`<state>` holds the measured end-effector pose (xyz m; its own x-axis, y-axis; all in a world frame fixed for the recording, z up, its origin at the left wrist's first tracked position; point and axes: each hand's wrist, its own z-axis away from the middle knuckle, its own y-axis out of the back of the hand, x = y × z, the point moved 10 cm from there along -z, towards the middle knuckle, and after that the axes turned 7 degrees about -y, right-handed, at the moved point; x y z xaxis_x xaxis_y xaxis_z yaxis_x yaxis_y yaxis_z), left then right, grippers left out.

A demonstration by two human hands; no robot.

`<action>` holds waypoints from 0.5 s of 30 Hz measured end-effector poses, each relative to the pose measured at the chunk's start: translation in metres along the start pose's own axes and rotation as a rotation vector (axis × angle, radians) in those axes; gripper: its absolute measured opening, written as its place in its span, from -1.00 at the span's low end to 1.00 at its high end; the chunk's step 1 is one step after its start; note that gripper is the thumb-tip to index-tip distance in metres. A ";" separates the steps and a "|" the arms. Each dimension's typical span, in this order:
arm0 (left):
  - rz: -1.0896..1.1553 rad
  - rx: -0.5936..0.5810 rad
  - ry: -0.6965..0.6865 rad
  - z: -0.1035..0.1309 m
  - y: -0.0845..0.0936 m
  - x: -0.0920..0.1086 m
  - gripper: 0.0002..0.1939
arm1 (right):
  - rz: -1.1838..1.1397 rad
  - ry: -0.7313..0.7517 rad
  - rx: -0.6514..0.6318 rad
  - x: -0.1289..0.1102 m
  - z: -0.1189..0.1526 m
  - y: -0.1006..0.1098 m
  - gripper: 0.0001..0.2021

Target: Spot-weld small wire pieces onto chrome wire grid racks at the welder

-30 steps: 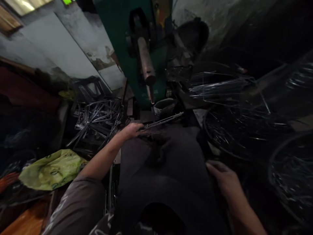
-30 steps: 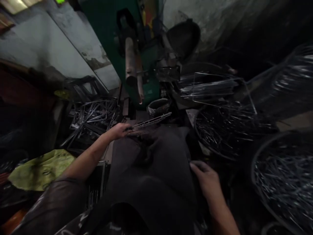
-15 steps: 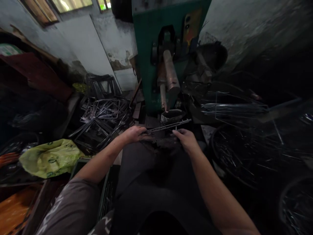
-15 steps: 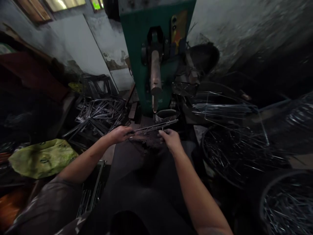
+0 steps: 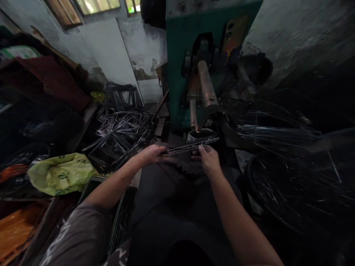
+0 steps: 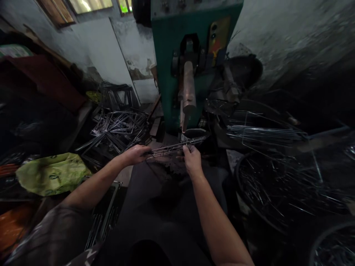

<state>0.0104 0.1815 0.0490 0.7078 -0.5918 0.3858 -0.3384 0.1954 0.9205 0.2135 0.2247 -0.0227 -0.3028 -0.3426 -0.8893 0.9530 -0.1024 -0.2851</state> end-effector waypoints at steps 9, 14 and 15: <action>0.076 0.020 0.035 0.001 0.000 -0.011 -0.83 | -0.028 0.015 0.017 -0.001 -0.009 -0.010 -0.54; 0.058 0.032 0.035 -0.001 0.000 -0.017 -0.84 | -0.007 0.012 -0.003 0.001 -0.018 -0.013 -0.57; 0.063 0.033 0.033 -0.001 0.000 -0.018 -0.84 | 0.003 0.018 -0.007 0.000 -0.019 -0.014 -0.57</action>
<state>-0.0014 0.1932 0.0418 0.7046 -0.5529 0.4448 -0.4023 0.2051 0.8922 0.2000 0.2441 -0.0259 -0.2999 -0.3257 -0.8966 0.9539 -0.0953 -0.2845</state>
